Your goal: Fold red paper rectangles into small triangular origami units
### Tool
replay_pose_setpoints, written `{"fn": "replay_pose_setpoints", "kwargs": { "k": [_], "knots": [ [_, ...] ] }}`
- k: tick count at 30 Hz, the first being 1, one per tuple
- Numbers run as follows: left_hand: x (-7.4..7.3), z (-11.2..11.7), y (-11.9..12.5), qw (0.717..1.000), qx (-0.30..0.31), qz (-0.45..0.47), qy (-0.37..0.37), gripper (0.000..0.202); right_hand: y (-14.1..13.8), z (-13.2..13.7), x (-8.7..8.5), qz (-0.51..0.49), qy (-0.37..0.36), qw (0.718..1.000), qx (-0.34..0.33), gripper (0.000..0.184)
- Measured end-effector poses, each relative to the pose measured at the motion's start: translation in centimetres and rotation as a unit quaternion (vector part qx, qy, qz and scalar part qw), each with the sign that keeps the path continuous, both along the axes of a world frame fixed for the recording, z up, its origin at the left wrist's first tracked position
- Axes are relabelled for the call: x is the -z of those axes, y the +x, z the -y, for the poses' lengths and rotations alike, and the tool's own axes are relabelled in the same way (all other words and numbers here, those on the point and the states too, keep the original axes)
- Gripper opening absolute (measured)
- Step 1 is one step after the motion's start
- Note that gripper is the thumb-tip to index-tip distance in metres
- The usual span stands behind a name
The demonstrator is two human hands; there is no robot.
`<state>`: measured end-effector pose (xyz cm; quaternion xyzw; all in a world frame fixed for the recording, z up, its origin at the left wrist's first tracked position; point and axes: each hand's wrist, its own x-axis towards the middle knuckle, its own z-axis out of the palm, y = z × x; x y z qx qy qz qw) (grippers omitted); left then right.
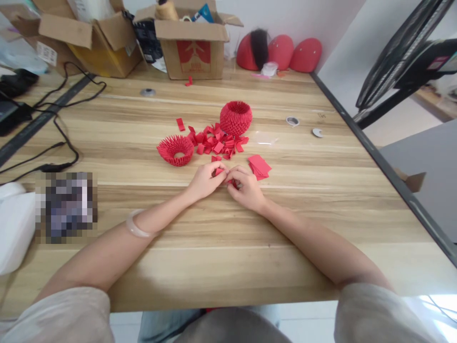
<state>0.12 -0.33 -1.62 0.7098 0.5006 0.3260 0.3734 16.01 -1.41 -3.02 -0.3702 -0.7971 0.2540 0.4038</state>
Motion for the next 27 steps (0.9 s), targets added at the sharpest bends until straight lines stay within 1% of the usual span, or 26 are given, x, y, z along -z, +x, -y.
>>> {"fn": "replay_pose_setpoints", "kwargs": {
  "k": [11, 19, 27],
  "knots": [
    [0.39, -0.14, -0.11, 1.0, 0.002, -0.013, 0.009, 0.021, 0.03, 0.02, -0.13, -0.002, 0.004, 1.0, 0.0, 0.014],
    [0.21, 0.0, -0.01, 1.0, -0.001, -0.011, 0.008, 0.02, 0.01, -0.01, -0.11, 0.0, 0.002, 1.0, 0.001, 0.015],
    [0.39, -0.12, -0.13, 1.0, 0.004, -0.008, 0.009, 0.021, 0.03, 0.0, -0.09, -0.001, 0.006, 1.0, -0.001, 0.015]
  ]
}}
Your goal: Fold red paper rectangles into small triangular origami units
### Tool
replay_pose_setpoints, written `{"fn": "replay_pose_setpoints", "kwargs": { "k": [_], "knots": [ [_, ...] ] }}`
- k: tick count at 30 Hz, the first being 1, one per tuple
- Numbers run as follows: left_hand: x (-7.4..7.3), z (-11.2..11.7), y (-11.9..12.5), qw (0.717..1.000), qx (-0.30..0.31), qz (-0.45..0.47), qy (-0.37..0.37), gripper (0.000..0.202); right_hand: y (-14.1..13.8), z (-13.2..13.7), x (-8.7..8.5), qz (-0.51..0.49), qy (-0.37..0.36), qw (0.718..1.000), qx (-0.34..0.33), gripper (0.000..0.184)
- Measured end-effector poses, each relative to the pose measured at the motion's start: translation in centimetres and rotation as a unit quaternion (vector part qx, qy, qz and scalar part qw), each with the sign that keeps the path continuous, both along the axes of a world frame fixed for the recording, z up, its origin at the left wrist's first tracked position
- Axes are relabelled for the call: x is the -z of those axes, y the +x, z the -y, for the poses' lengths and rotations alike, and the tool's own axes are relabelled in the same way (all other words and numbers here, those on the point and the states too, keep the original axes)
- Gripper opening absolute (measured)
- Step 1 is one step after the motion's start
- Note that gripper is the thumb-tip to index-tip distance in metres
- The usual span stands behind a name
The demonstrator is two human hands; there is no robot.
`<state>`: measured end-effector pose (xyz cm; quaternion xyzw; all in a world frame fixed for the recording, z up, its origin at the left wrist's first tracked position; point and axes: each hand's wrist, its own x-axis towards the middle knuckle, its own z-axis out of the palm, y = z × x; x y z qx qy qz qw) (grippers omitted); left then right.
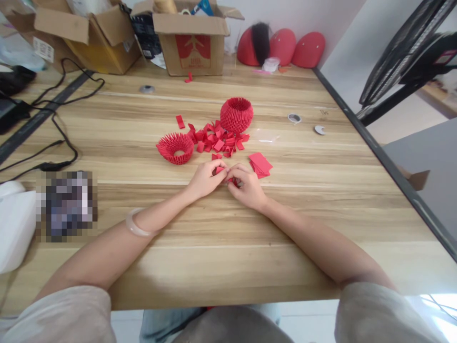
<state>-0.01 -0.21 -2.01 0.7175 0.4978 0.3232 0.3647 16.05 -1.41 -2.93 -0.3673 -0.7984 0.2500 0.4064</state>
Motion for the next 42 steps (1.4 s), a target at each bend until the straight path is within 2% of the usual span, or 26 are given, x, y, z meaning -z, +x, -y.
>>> {"fn": "replay_pose_setpoints", "kwargs": {
  "k": [42],
  "knots": [
    [-0.05, -0.03, 0.1, 1.0, 0.0, 0.0, 0.013, 0.021, 0.05, -0.08, 0.17, 0.002, -0.005, 1.0, -0.002, 0.016]
  ]
}}
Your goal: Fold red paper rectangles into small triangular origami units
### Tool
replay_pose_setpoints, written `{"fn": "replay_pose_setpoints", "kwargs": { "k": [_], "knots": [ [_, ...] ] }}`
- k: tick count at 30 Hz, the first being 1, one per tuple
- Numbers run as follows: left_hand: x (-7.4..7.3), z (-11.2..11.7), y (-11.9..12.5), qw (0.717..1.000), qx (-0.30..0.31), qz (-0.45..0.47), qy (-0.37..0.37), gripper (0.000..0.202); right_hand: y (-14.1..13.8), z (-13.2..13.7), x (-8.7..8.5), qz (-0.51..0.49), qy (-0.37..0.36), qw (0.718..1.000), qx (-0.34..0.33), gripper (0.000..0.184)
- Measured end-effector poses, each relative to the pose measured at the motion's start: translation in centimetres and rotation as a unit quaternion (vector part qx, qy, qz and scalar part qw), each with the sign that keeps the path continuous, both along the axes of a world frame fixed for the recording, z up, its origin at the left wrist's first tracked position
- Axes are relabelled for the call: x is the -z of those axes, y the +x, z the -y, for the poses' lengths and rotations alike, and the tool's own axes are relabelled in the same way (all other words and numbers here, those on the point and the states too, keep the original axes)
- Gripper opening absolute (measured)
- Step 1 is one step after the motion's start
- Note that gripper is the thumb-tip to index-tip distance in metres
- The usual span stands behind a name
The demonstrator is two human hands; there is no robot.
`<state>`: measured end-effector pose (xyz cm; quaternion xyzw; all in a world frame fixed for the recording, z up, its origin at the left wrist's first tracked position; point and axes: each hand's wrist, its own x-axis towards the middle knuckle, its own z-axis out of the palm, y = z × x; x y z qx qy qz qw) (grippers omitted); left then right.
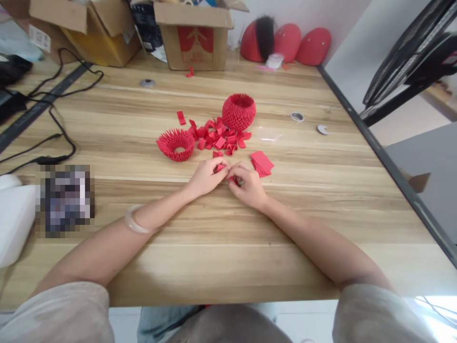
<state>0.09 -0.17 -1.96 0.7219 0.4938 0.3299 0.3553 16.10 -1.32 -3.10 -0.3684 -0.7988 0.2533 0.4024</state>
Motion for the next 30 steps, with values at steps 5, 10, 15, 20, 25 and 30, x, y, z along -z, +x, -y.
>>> {"fn": "replay_pose_setpoints", "kwargs": {
  "k": [5, 10, 15, 20, 25, 30],
  "knots": [
    [-0.17, 0.11, -0.01, 1.0, 0.001, 0.002, -0.009, 0.021, -0.11, 0.03, 0.04, -0.005, 0.004, 1.0, 0.0, 0.015],
    [-0.17, 0.13, -0.03, 1.0, 0.002, 0.006, -0.008, 0.019, -0.17, 0.07, -0.02, -0.003, 0.003, 1.0, 0.001, 0.015],
    [-0.31, 0.16, 0.06, 1.0, 0.002, 0.005, -0.013, 0.02, -0.14, 0.07, -0.08, -0.004, -0.011, 1.0, -0.001, 0.015],
    [-0.41, 0.19, 0.1, 1.0, -0.008, 0.011, -0.017, 0.018, -0.15, 0.05, -0.12, -0.007, -0.01, 1.0, -0.005, 0.016],
    [-0.09, -0.02, 0.08, 0.999, -0.02, 0.031, -0.036, 0.02, -0.18, 0.02, -0.1, -0.01, -0.004, 1.0, -0.003, 0.016],
    [0.3, -0.23, 0.03, 0.996, -0.013, 0.073, -0.056, 0.022, -0.18, 0.02, -0.18, -0.01, -0.003, 1.0, 0.0, 0.017]
  ]
}}
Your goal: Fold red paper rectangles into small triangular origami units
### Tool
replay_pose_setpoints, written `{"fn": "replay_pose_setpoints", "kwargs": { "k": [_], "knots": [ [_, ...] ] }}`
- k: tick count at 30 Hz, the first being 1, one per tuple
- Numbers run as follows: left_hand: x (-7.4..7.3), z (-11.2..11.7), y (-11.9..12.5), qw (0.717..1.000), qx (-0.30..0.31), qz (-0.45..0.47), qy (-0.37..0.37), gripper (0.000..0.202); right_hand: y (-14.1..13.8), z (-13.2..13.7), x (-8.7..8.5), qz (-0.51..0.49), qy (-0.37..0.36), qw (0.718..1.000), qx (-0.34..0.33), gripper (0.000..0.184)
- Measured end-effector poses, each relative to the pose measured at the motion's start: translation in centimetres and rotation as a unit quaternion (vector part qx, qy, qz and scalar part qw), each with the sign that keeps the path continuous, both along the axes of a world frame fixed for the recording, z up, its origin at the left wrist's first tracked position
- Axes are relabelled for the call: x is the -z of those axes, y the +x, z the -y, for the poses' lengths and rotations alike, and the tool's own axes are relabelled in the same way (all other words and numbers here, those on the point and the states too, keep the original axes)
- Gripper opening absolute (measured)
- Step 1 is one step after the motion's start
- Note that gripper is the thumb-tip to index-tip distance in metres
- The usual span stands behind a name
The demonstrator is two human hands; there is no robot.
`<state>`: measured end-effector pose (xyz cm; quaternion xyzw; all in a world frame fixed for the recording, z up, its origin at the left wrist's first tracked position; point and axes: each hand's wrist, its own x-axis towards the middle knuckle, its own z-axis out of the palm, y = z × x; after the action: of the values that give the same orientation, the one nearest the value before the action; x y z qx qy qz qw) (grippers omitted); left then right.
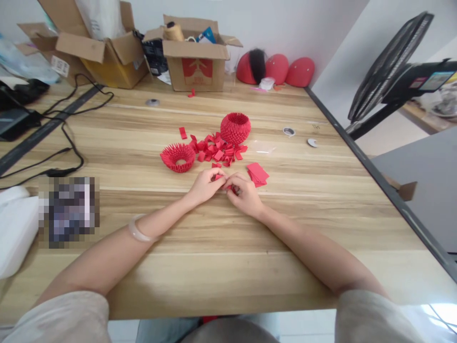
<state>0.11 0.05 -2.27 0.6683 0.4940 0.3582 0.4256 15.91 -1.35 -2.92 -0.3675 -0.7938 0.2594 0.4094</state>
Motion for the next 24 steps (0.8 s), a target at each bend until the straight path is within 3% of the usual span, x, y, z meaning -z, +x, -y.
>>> {"fn": "replay_pose_setpoints", "kwargs": {
  "k": [24],
  "knots": [
    [-0.42, 0.03, 0.06, 1.0, 0.006, -0.01, -0.003, 0.02, -0.01, 0.05, -0.07, 0.002, -0.009, 1.0, 0.002, 0.017]
  ]
}}
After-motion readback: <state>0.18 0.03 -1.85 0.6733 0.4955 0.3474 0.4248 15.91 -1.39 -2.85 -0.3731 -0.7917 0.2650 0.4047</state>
